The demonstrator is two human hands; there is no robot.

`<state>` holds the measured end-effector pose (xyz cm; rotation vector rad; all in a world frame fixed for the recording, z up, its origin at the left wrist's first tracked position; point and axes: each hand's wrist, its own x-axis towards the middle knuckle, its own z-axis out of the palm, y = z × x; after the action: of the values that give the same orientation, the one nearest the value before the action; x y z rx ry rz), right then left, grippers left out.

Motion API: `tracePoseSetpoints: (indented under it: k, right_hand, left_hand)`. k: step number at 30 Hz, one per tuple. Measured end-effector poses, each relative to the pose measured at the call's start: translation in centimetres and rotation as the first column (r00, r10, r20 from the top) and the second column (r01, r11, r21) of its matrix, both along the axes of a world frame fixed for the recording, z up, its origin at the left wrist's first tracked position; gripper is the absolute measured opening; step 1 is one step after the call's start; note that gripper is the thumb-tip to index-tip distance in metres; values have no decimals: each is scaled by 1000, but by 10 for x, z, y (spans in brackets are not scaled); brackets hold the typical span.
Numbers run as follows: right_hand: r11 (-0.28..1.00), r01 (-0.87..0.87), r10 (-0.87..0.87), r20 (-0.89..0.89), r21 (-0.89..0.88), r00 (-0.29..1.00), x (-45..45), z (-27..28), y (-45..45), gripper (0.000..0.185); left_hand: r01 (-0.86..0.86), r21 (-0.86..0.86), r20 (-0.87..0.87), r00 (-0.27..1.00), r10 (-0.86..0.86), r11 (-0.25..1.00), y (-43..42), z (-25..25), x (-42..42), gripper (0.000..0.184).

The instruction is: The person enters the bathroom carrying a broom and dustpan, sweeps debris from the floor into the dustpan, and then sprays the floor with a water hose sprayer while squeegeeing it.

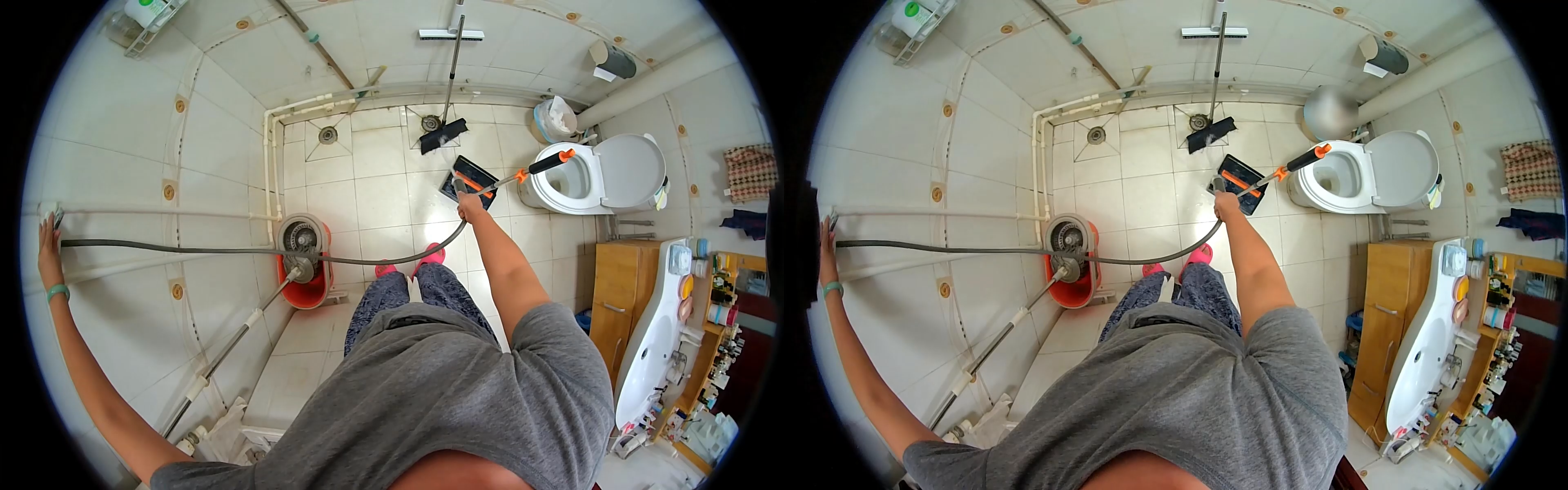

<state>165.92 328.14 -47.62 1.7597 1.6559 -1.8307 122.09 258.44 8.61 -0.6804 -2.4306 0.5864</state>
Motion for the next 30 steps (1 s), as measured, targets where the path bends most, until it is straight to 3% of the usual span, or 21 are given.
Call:
tracePoseSetpoints:
  k: [1,3,5,6,10,12,13,16,20,23,30]
  right_hand:
    - [1000,0,0,0,-1,1000,0,-1,2,30]
    - [976,217,-217,6,8,976,-2,-1,6,27]
    - [969,245,-245,4,-44,970,0,6,9,26]
    - [958,271,-272,2,-95,962,0,10,11,25]
    - [971,237,-238,-19,-6,971,3,-11,21,24]
    - [968,250,-250,10,2,968,0,-2,18,34]
    - [980,178,-178,7,-92,984,2,17,18,23]
    - [968,243,-243,2,-64,970,1,19,16,23]
    - [978,184,-182,25,-102,983,3,11,14,24]
    - [978,204,-205,36,33,978,6,-7,10,35]
    - [983,142,-144,-10,-115,990,10,-3,-3,25]
  left_hand:
    - [79,-90,-39,996,-83,993,-20,3,-15,40]
    - [153,-182,-71,983,-169,971,-12,5,-11,40]
    - [-38,-9,0,999,38,999,2,-3,2,40]
    - [-36,-9,1,999,36,999,6,-3,4,40]
    - [-58,-14,-31,998,58,998,7,-3,4,40]
    - [-50,-30,-37,998,49,998,8,-3,5,40]
    - [-38,-5,-21,999,38,999,10,-3,7,39]
    - [-46,3,-5,999,46,999,13,-2,10,39]
    - [-52,-28,-25,998,51,998,12,-2,9,39]
    - [-5,-49,-25,1000,4,999,5,-2,2,40]
    - [-32,-58,-30,999,30,998,0,-2,-2,40]
